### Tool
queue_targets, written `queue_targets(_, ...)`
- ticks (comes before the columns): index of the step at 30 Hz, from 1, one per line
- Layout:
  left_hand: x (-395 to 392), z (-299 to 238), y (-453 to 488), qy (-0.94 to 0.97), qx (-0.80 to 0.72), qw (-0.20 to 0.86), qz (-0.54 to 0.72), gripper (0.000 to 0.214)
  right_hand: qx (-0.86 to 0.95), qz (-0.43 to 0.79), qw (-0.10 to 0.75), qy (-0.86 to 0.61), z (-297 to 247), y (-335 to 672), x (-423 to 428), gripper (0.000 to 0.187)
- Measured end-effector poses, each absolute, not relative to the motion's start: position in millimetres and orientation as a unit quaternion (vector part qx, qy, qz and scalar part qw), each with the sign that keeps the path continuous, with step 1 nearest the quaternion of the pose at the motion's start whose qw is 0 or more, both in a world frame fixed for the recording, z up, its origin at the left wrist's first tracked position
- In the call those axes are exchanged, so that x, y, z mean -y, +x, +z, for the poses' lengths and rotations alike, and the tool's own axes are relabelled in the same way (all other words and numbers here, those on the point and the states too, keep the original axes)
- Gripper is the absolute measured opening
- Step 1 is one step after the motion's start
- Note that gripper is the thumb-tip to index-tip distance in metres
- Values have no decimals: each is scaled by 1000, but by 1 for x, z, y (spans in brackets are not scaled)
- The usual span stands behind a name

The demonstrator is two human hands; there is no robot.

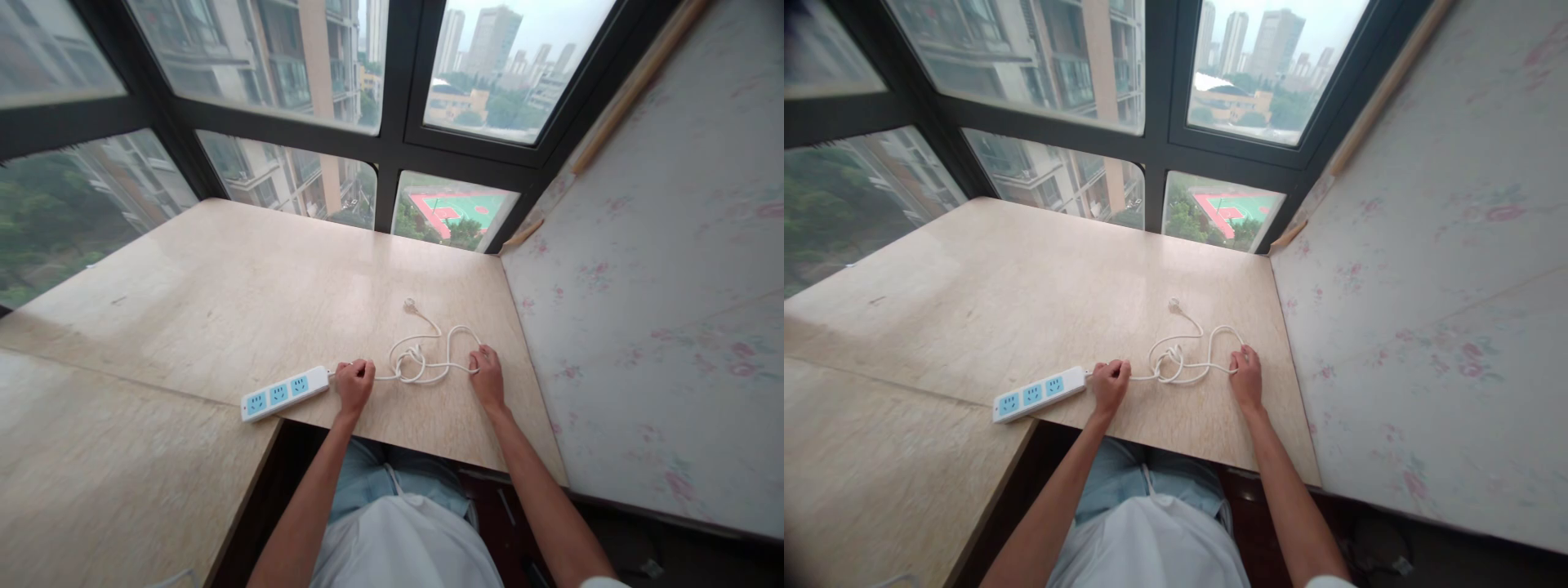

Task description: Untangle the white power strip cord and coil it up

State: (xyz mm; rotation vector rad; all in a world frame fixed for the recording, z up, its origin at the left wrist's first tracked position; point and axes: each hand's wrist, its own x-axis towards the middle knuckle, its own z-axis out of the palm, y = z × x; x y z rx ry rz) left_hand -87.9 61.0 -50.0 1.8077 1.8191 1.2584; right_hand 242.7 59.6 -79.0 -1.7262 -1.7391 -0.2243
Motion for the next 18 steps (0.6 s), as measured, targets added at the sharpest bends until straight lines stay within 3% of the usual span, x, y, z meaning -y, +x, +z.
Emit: queue_targets(18, -44, -40, -88, 721, -597, 144, 320, 34, 649, -36, 388, -654, -78, 243, -58, 25)
